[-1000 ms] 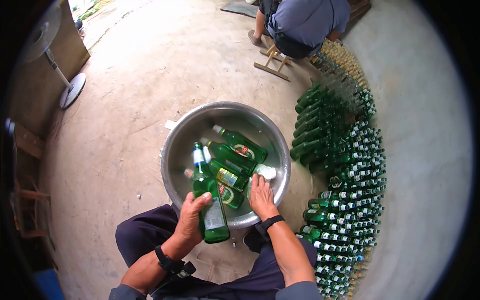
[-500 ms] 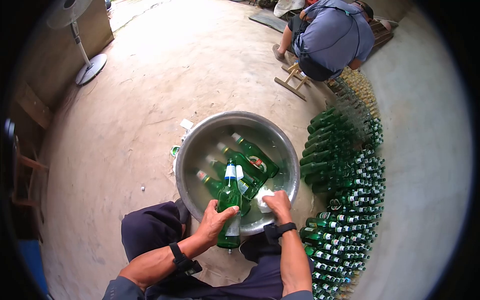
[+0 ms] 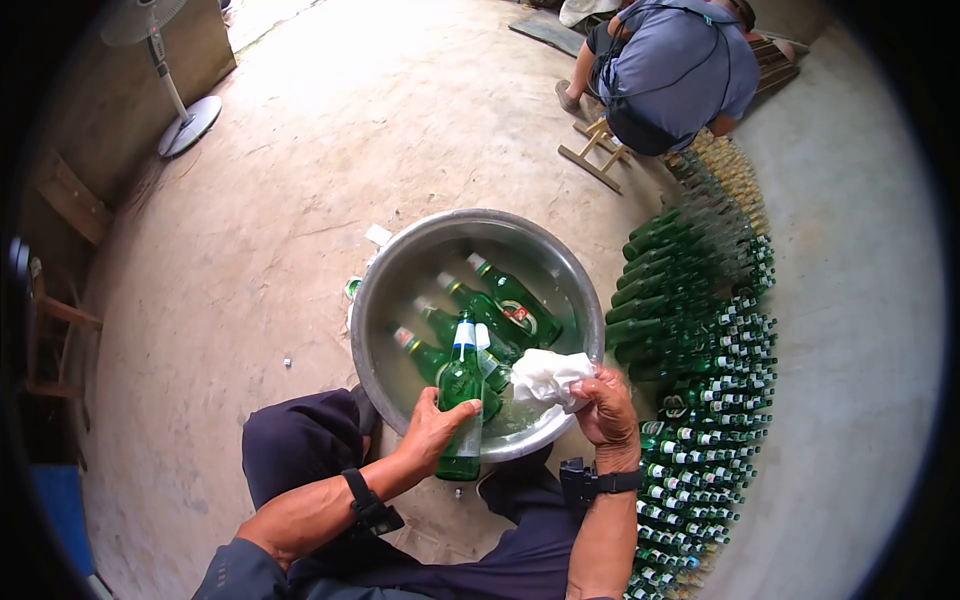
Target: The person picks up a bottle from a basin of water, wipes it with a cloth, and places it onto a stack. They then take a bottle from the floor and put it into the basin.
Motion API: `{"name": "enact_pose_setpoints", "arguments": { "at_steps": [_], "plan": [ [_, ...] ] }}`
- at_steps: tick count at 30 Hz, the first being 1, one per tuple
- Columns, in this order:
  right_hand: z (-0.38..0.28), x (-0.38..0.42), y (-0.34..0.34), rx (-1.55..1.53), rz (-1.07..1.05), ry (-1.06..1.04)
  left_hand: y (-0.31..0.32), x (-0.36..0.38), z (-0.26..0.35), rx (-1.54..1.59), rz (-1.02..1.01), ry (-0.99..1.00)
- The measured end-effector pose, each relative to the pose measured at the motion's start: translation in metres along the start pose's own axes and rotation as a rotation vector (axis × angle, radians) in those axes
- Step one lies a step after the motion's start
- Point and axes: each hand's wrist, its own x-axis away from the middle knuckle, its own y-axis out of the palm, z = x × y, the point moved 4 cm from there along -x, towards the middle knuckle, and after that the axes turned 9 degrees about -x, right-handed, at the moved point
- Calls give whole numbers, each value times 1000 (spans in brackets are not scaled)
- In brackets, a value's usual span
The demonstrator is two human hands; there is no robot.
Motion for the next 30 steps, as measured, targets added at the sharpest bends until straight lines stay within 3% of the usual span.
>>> {"name": "enact_pose_setpoints", "arguments": {
  "at_steps": [14, 30],
  "plan": [
    [2, -35, 37, -227, -107, -86, 8, -2, -14, -84, -6, 3],
    [4, -35, 47, -317, -54, -36, 16, 13, 3, 101, -173, -4]
  ]
}}
